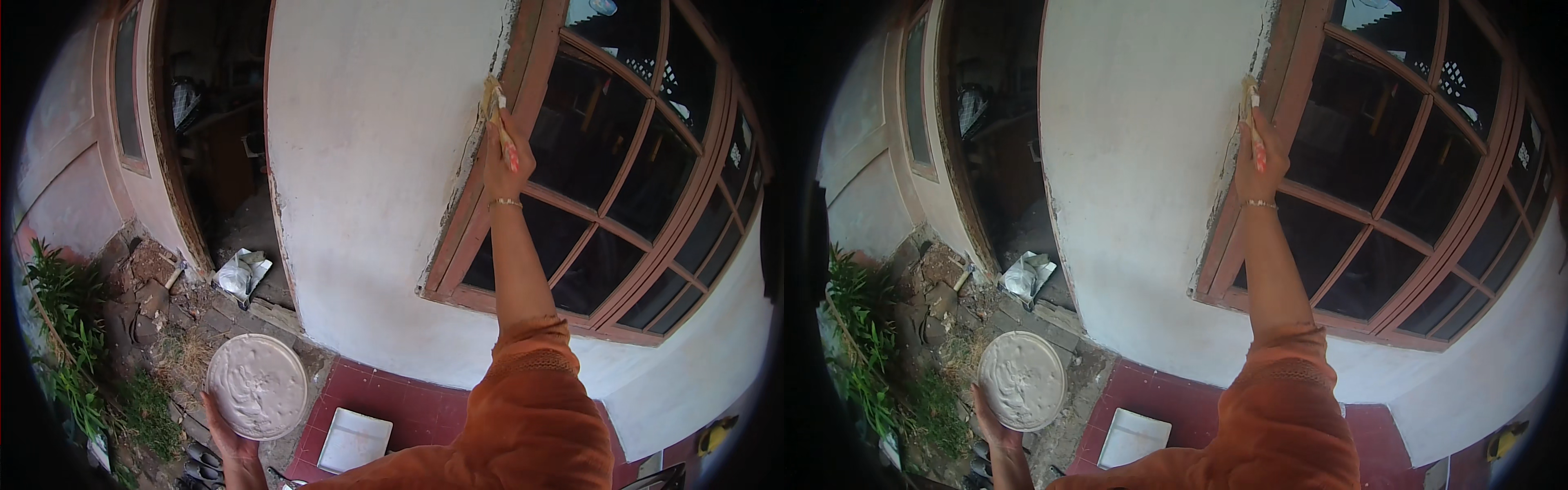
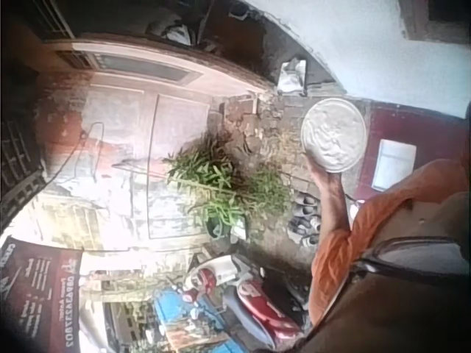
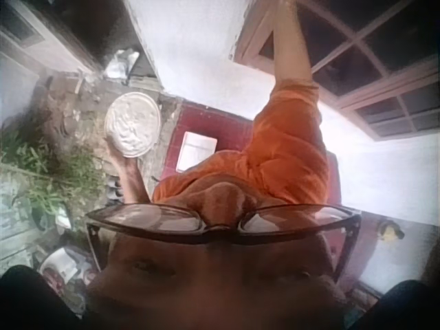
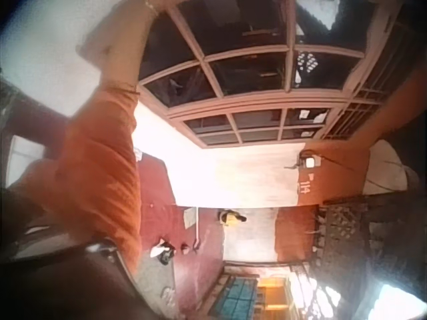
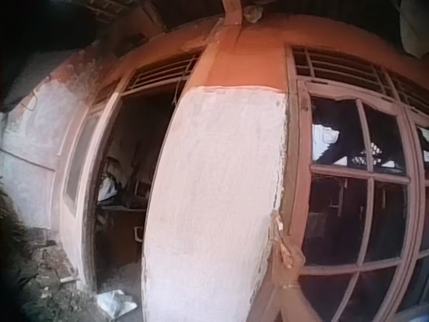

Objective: The person applies a white paste from a container onto a wall using a brush and then smears the material into gaps around a window frame by hand.

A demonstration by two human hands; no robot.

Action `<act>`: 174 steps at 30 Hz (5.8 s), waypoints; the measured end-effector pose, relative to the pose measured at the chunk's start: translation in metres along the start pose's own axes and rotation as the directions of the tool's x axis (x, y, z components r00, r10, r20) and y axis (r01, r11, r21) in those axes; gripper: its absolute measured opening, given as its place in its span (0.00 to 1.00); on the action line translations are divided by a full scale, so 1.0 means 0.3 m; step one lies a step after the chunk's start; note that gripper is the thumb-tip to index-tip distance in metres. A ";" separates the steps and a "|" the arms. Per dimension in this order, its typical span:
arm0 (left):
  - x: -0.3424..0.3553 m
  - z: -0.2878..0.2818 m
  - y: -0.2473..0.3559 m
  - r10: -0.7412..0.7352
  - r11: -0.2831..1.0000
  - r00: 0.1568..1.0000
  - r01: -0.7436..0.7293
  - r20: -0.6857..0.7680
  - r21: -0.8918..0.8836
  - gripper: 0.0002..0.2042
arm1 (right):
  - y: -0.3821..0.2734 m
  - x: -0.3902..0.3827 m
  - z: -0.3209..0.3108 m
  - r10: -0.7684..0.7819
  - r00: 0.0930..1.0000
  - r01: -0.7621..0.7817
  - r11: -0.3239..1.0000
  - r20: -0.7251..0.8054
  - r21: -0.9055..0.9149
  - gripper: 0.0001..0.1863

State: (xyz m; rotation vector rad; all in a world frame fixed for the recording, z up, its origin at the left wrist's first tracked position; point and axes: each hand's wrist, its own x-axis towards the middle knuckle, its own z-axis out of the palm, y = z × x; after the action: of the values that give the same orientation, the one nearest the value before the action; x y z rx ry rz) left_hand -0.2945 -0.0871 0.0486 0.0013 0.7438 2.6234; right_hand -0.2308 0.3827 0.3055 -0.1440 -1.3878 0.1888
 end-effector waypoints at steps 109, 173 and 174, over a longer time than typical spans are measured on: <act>0.116 0.373 -0.416 -0.248 0.969 0.944 0.241 0.215 0.061 0.32 | -0.098 -0.486 -0.398 0.321 0.142 -0.776 -0.551 0.936 0.307 0.18; 0.210 0.288 -0.391 0.046 0.998 0.999 -0.046 -0.011 -0.046 0.27 | 0.156 0.134 -0.147 0.072 0.661 -0.361 0.903 0.747 0.233 0.05; 0.210 0.280 -0.389 0.047 0.998 0.999 -0.048 -0.011 -0.046 0.27 | 0.153 0.148 -0.147 0.071 0.661 -0.361 0.903 0.747 0.234 0.05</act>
State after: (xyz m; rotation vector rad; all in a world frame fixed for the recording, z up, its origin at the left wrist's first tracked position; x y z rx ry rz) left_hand -0.2976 0.0697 0.0552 -0.0072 0.6940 2.6870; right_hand -0.1819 0.4374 0.3306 0.0954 -2.1075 0.7819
